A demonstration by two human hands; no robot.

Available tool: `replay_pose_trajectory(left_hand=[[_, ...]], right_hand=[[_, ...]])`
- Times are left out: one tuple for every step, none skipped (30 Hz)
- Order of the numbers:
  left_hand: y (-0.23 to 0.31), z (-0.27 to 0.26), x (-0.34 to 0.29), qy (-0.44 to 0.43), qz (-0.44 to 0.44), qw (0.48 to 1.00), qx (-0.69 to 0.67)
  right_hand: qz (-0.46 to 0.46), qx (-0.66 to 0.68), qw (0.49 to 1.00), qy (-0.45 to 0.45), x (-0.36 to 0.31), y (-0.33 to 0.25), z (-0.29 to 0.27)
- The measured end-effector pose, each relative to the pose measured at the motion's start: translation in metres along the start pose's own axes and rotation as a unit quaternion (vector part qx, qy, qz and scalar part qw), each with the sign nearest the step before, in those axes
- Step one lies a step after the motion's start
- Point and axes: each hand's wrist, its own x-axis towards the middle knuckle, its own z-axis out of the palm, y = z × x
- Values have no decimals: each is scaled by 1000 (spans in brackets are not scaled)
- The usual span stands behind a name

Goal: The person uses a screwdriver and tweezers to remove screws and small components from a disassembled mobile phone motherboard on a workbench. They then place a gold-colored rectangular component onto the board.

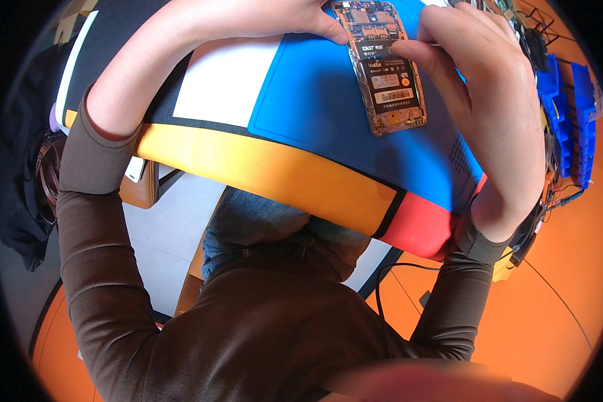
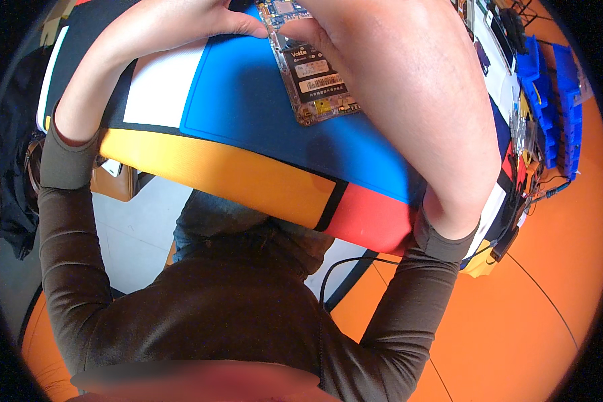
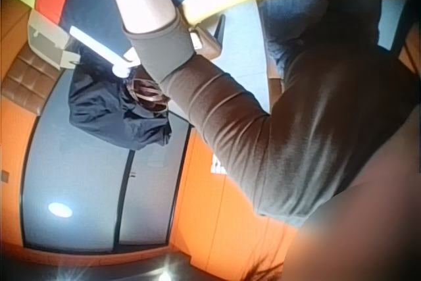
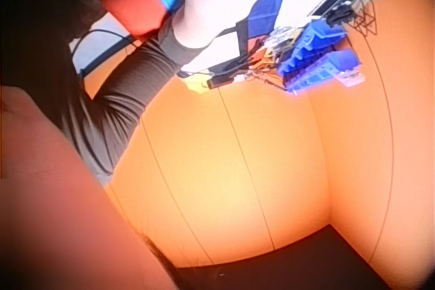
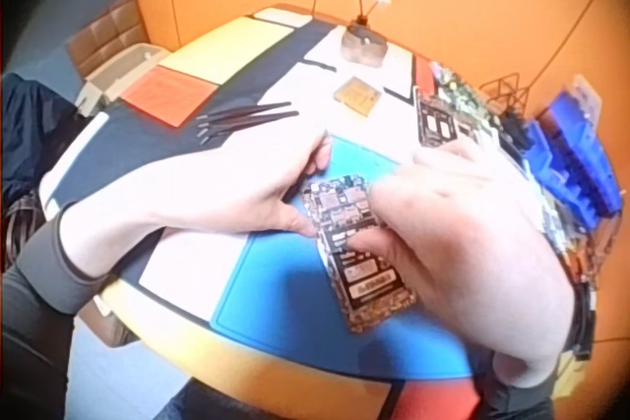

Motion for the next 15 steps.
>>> replay_pose_trajectory(left_hand=[[0,0,0,9,13,1000,-2],[0,1,1,18,25,1000,-3],[0,1,1,27,38,999,-4],[0,1,1,24,34,999,-8],[0,0,1,21,31,999,-12],[1,0,1,18,27,999,-16],[2,0,2,15,18,1000,-18],[2,-1,2,12,9,1000,-20],[3,-1,1,9,0,1000,-22],[3,-2,1,6,-3,1000,-28],[4,-2,0,3,-7,999,-34],[4,-2,0,-1,-11,999,-40],[4,-2,1,0,-6,999,-42],[3,-2,1,1,-1,999,-43],[3,-1,2,3,4,999,-45]], right_hand=[[-1,-36,999,-21,0,-2,-4],[-3,-52,998,-33,1,-2,-5],[-6,-68,997,-45,2,-3,-6],[-10,-66,997,-49,7,-2,-5],[5,-59,998,-38,7,-6,-3],[20,-53,998,-27,9,-8,-2],[54,-43,998,-2,7,-15,1],[76,-25,997,3,8,-18,1],[97,-6,995,9,6,-21,2],[104,20,994,-6,6,-19,0],[99,58,993,-21,5,-16,-2],[96,95,990,-36,3,-12,-3],[81,143,985,-51,4,-3,-6],[61,147,986,-49,1,2,-4],[42,150,987,-46,0,8,-4]])
